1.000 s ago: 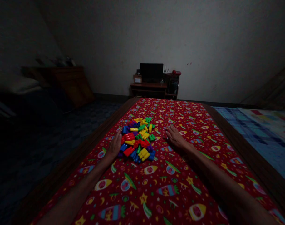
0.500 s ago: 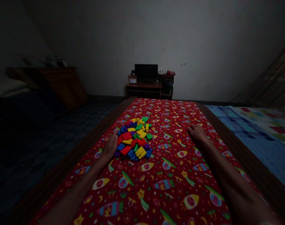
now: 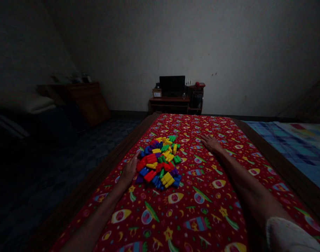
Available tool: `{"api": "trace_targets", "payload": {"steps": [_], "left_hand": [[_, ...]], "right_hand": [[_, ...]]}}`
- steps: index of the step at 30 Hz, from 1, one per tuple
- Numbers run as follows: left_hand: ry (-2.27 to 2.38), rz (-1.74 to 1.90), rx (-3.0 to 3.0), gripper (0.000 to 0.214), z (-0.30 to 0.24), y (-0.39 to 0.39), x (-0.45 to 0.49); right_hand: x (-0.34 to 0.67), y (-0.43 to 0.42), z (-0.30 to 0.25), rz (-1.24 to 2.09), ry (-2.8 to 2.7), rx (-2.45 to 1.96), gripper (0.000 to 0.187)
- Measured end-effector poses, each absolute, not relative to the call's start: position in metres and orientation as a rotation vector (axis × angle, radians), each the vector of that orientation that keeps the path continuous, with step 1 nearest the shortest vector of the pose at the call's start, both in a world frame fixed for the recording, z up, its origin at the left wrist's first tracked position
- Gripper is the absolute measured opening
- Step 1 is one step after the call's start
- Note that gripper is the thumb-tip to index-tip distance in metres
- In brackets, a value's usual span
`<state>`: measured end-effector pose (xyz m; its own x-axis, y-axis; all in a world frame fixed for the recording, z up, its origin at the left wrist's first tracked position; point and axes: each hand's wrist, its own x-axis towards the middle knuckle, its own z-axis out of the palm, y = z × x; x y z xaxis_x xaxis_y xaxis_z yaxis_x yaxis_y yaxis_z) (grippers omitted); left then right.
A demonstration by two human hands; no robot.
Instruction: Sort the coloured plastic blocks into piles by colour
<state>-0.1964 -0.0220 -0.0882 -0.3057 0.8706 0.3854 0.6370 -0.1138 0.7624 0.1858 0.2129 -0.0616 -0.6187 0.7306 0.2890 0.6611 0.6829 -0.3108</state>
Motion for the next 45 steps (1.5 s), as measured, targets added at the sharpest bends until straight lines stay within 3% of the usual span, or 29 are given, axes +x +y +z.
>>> {"api": "trace_targets", "payload": {"steps": [4, 8, 15, 20, 25, 35, 45], "left_hand": [[1.861, 1.394, 1.614, 0.070, -0.088, -0.023, -0.194], [1.850, 1.391, 1.593, 0.073, -0.086, -0.024, -0.192], [1.856, 1.354, 1.620, 0.071, -0.081, -0.024, -0.189], [1.916, 1.283, 1.682, 0.068, -0.079, -0.026, -0.185], [1.915, 1.208, 1.926, 0.057, -0.082, -0.029, -0.178], [2.171, 0.673, 2.140, 0.035, -0.031, 0.009, -0.158], [2.064, 0.810, 1.899, 0.034, -0.022, 0.008, -0.139]], "right_hand": [[0.281, 0.219, -0.077, -0.150, -2.575, -1.484, 0.040], [0.313, 0.182, -0.078, -0.245, -2.387, -1.752, 0.043], [0.258, 0.063, -0.099, -0.079, -2.653, -1.105, 0.052], [0.346, 0.076, -0.107, -0.219, -2.609, -1.279, 0.044], [0.384, 0.072, -0.094, -0.359, -2.213, -1.683, 0.042], [0.314, 0.056, -0.107, -0.295, -2.246, -1.209, 0.044], [0.321, 0.058, -0.114, -0.303, -2.256, -1.180, 0.045]]}}
